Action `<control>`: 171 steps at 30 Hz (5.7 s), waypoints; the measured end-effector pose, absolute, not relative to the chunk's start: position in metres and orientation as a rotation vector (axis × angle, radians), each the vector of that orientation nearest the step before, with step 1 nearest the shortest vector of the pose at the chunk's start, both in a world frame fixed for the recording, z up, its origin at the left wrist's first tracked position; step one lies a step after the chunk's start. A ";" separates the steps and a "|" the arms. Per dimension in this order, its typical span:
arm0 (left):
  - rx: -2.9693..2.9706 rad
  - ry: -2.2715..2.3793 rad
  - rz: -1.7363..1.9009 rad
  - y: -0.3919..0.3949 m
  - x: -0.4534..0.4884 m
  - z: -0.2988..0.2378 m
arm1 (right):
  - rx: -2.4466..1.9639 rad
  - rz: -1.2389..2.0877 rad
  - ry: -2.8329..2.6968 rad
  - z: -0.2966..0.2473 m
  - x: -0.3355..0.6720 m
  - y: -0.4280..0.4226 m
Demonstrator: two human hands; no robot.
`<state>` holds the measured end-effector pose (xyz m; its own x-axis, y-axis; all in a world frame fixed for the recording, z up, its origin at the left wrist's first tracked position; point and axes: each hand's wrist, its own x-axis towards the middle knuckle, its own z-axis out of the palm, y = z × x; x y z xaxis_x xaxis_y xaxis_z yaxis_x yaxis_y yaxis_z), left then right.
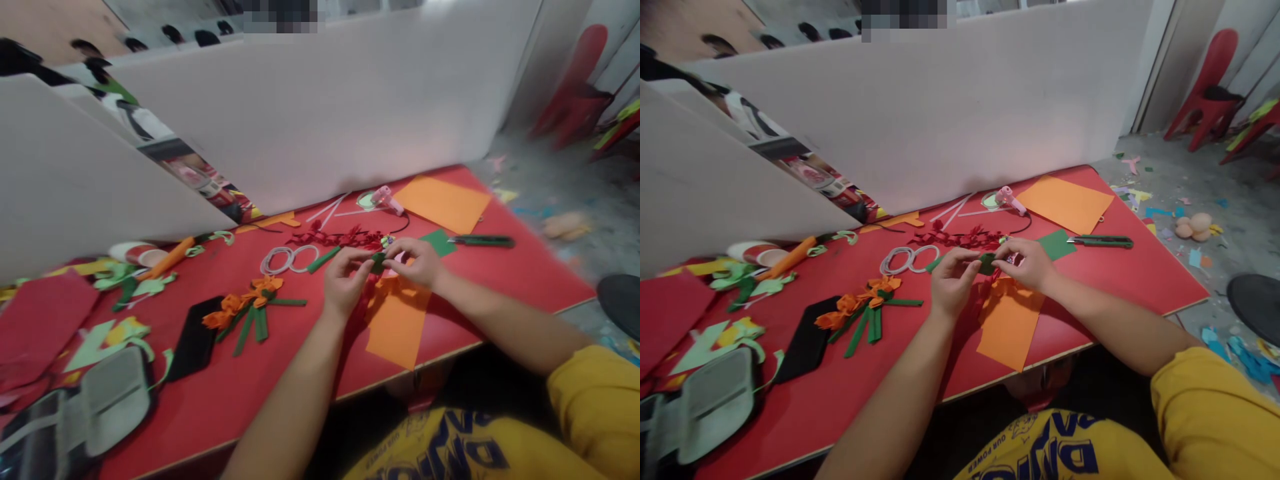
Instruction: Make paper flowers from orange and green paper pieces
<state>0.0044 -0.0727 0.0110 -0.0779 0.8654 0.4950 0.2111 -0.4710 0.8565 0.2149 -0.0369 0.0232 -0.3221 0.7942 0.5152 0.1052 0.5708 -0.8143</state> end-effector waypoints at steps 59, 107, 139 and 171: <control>2.045 1.096 1.610 -0.069 -0.002 0.015 | -0.674 0.943 -1.830 0.025 0.218 -0.038; 2.177 1.108 1.370 -0.072 -0.007 0.031 | -0.516 0.637 -2.043 0.027 0.231 -0.020; 1.998 1.141 1.311 -0.072 0.001 0.020 | -0.554 0.620 -2.053 0.012 0.229 -0.015; 2.216 1.184 0.774 -0.076 0.006 0.017 | -0.798 0.494 -2.334 0.028 0.257 0.002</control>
